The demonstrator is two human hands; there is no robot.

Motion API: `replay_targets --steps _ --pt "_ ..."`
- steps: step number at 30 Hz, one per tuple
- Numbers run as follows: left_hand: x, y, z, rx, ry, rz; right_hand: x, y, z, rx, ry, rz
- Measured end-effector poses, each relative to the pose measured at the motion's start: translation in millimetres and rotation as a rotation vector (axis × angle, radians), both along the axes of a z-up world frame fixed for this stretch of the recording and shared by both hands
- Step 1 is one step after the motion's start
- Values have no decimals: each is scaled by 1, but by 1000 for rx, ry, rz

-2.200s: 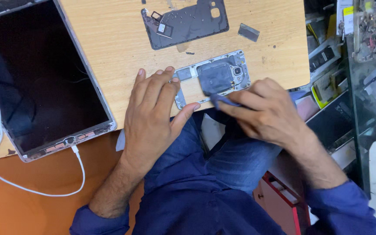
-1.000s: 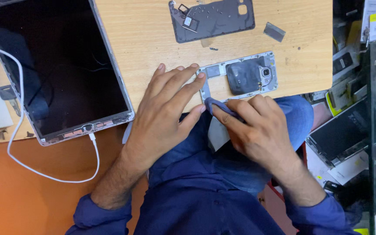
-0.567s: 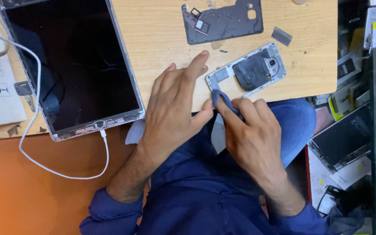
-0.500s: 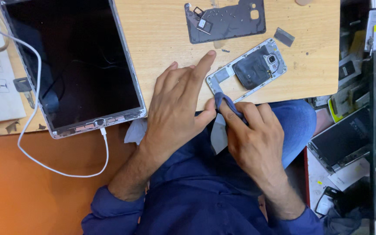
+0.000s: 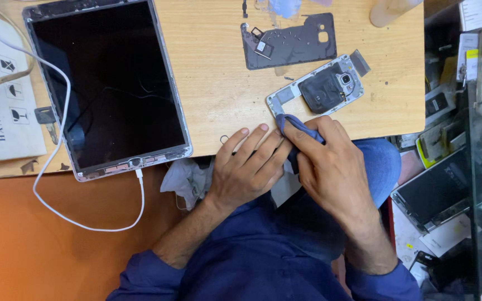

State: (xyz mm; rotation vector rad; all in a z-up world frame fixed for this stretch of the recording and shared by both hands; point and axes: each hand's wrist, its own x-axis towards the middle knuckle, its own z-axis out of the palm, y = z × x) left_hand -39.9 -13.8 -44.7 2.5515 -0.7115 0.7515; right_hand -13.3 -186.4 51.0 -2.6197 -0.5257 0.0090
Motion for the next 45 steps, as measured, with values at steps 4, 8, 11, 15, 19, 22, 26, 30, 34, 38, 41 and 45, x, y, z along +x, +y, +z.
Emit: replay_targets --steps 4,8,11,15,19,22,26,30,34,38,41,45 --pt "3 -2 0 -26 -8 12 5 6 5 -81 -1 -12" --pt "1 -3 7 -102 64 25 8 8 4 -152 4 -16" --pt "2 -5 18 -221 208 42 6 5 5 -48 53 -21" --pt "7 -7 37 -314 301 200 -2 2 6 23 126 -69" --pt "13 -7 48 -217 413 166 -13 1 4 -8 129 -82" --pt "20 -7 50 -198 424 135 -12 3 2 -56 41 -37" --pt "20 -7 50 -222 409 150 -3 12 2 -159 -10 -26" --pt "20 -10 48 -235 408 174 10 22 2 -182 -41 -88" --pt "19 -13 46 -225 382 211 13 26 0 -141 -21 -132" --pt "18 -12 44 -227 366 192 8 23 -2 -81 49 -109" --pt "18 -13 42 -221 358 195 7 21 -5 -48 19 -115" --pt "17 -14 40 -182 305 224 6 19 -8 -56 -27 -103"
